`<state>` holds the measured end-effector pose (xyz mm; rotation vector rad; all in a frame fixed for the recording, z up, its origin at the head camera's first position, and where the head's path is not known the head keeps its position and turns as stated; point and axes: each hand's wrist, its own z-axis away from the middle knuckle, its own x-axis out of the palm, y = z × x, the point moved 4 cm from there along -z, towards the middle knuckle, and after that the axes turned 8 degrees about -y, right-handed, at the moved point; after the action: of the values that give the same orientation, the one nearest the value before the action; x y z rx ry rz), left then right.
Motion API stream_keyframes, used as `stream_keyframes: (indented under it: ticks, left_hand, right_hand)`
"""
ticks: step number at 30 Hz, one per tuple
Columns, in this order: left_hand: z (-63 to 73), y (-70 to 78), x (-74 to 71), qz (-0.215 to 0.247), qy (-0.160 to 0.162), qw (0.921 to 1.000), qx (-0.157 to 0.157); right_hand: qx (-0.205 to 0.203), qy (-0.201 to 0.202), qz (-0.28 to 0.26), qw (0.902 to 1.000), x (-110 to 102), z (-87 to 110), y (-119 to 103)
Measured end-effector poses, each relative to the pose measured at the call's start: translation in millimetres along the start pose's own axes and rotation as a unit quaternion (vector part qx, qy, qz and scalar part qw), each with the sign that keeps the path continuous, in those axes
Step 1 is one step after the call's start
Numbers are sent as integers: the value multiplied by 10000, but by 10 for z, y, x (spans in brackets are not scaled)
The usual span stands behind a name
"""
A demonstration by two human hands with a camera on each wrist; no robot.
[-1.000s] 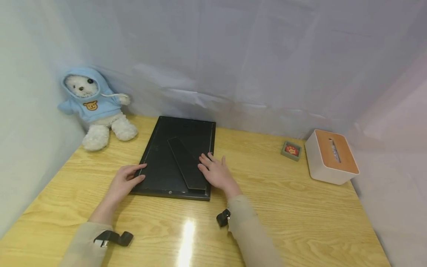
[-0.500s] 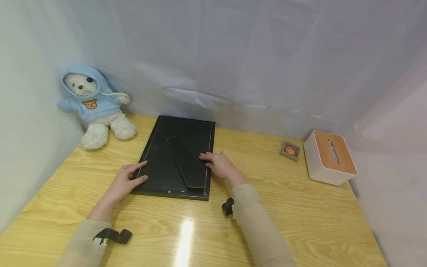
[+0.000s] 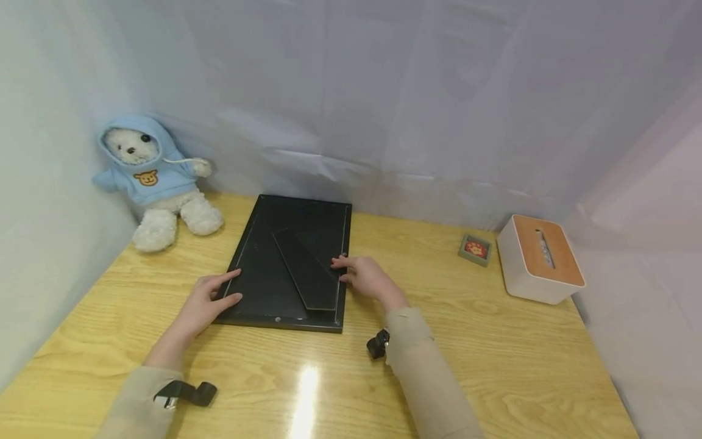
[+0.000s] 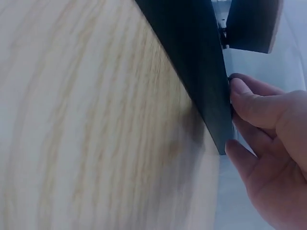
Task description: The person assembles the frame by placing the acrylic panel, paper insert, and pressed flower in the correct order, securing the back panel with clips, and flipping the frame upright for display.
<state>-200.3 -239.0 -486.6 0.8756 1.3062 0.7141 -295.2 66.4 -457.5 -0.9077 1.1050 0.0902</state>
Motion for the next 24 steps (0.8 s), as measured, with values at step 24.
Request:
stream_keyframes:
  ticks: [24]
  left_hand:
    - [28,13,32,-203,38,9995,-259]
  right_hand:
    - [-457,831,1575,9830,-1,-67,-107]
